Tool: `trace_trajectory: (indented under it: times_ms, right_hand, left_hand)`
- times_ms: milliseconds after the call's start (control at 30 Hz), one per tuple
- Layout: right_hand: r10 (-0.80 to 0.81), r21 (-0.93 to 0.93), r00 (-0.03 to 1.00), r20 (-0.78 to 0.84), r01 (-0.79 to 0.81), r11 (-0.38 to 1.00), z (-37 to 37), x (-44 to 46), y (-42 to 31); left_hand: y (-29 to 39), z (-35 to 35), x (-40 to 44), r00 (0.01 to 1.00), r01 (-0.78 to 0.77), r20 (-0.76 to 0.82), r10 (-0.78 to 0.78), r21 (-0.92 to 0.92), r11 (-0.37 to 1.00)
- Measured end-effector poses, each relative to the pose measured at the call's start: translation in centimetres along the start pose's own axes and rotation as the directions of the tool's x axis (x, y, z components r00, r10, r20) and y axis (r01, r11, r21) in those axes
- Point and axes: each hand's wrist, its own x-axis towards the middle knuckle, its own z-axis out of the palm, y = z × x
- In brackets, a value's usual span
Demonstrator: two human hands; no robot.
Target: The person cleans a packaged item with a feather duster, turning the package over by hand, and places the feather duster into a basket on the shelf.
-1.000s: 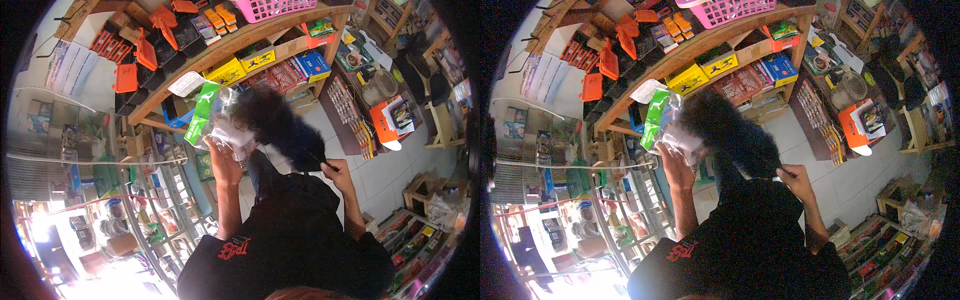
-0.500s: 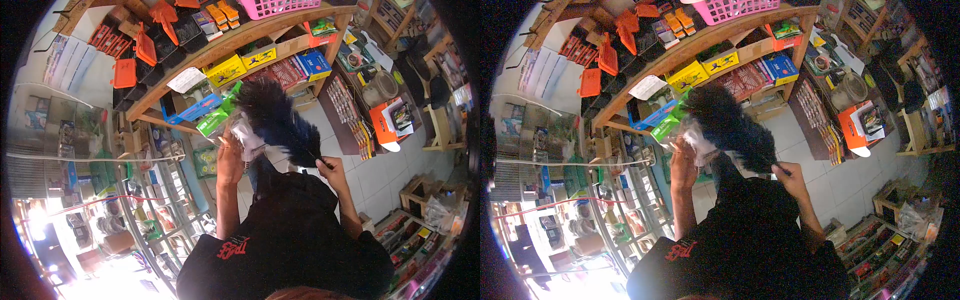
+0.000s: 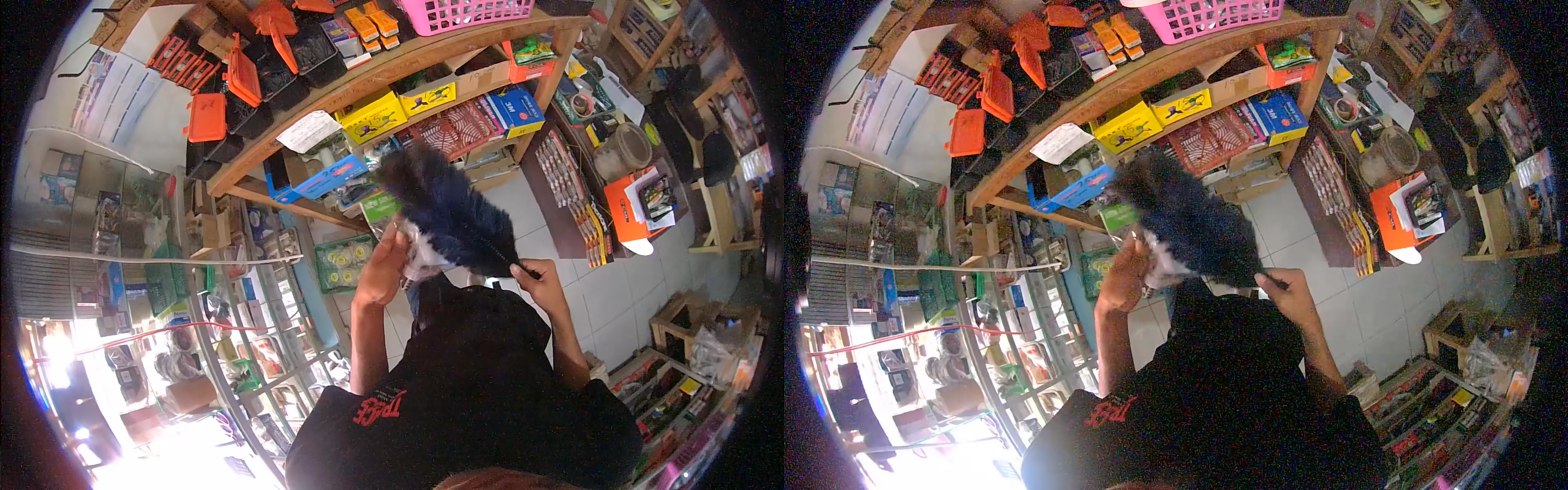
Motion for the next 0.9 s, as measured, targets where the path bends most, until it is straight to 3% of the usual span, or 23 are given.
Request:
trace_trajectory:
  times_ms: [33, 100, 133, 167, 233, 267, 300, 333, 367, 433, 500, 600, 667, 767, 867, 900]
  right_hand:
    - [0.003, 0.021, 1.000, 0.022, -0.003, 1.000, -0.2, 0.1, -0.1]
    - [-0.042, -0.081, 0.997, 0.066, 0.047, 0.996, -1.1, 0.5, -1.0]
    - [-0.060, -0.129, 0.994, 0.090, 0.071, 0.989, -1.4, 0.5, -1.3]
    - [-0.076, -0.100, 0.997, 0.004, 0.076, 0.992, -1.4, 0.5, -1.5]
    - [-0.010, -0.146, 0.999, 0.050, 0.017, 0.989, -2.3, 0.4, -1.3]
    - [0.022, -0.170, 0.997, 0.072, -0.010, 0.985, -2.8, 0.5, -1.3]
    - [-0.059, -0.191, 0.989, 0.139, 0.085, 0.978, -3.2, 0.5, -1.6]
    - [-0.063, -0.222, 0.991, 0.122, 0.089, 0.971, -3.5, 0.5, -1.7]
    - [-0.067, -0.252, 0.992, 0.102, 0.091, 0.963, -3.7, 0.5, -1.8]
    - [-0.162, -0.205, 0.987, 0.024, 0.163, 0.965, -3.6, 0.6, -1.8]
    - [-0.218, -0.250, 0.975, -0.032, 0.203, 0.947, -3.7, 0.6, -2.4]
    - [-0.339, -0.332, 0.933, -0.124, 0.282, 0.900, -3.5, 0.6, -4.3]
    - [-0.425, -0.418, 0.888, -0.179, 0.322, 0.850, -2.8, 1.5, -6.5]
    - [-0.290, -0.296, 0.955, -0.059, 0.261, 0.919, -2.0, 2.8, -8.1]
    - [-0.409, -0.306, 0.912, -0.003, 0.389, 0.869, -1.6, 4.6, -6.8]
    - [-0.353, -0.358, 0.936, -0.001, 0.329, 0.874, -1.6, 4.5, -7.4]
  left_hand:
    - [-0.6, -0.9, 0.0, 0.976, -0.129, 0.174, 0.127, 0.000, 0.992]
    - [-1.3, -2.3, -0.4, 0.828, -0.334, 0.452, 0.332, -0.079, 0.939]
    - [-1.6, -2.5, -0.1, 0.800, -0.303, 0.515, 0.308, -0.096, 0.948]
    - [-1.9, -2.5, 0.4, 0.834, -0.197, 0.516, 0.196, -0.053, 0.979]
    - [-2.1, -2.4, 1.0, 0.876, -0.054, 0.482, 0.034, 0.029, 0.998]
    - [-2.7, -2.7, 0.8, 0.912, -0.071, 0.410, 0.028, 0.090, 0.993]
    - [-3.1, -2.7, 0.6, 0.942, -0.078, 0.335, 0.022, 0.153, 0.985]
    - [-3.5, -2.8, -0.1, 0.884, -0.276, 0.396, 0.249, 0.012, 0.961]
    - [-4.1, -2.5, -0.7, 0.893, -0.190, 0.380, 0.242, -0.171, 0.967]
    - [-3.3, -2.6, 0.7, 0.906, 0.017, 0.408, -0.117, 0.240, 0.971]
    - [-2.7, -2.0, 1.0, 0.883, 0.142, 0.334, -0.330, 0.480, 0.866]
    - [-2.3, 0.1, 1.0, 0.837, -0.026, 0.520, -0.173, 0.354, 0.935]
    - [-1.7, 2.0, 0.5, 0.844, 0.007, 0.485, -0.229, 0.417, 0.909]
    - [-2.5, 2.4, 1.0, 0.812, 0.026, 0.497, -0.307, 0.494, 0.869]
    - [-3.5, 1.6, 2.1, 0.799, 0.057, 0.466, -0.381, 0.573, 0.818]
    - [-2.2, 2.3, 1.5, 0.792, 0.109, 0.440, -0.423, 0.580, 0.807]
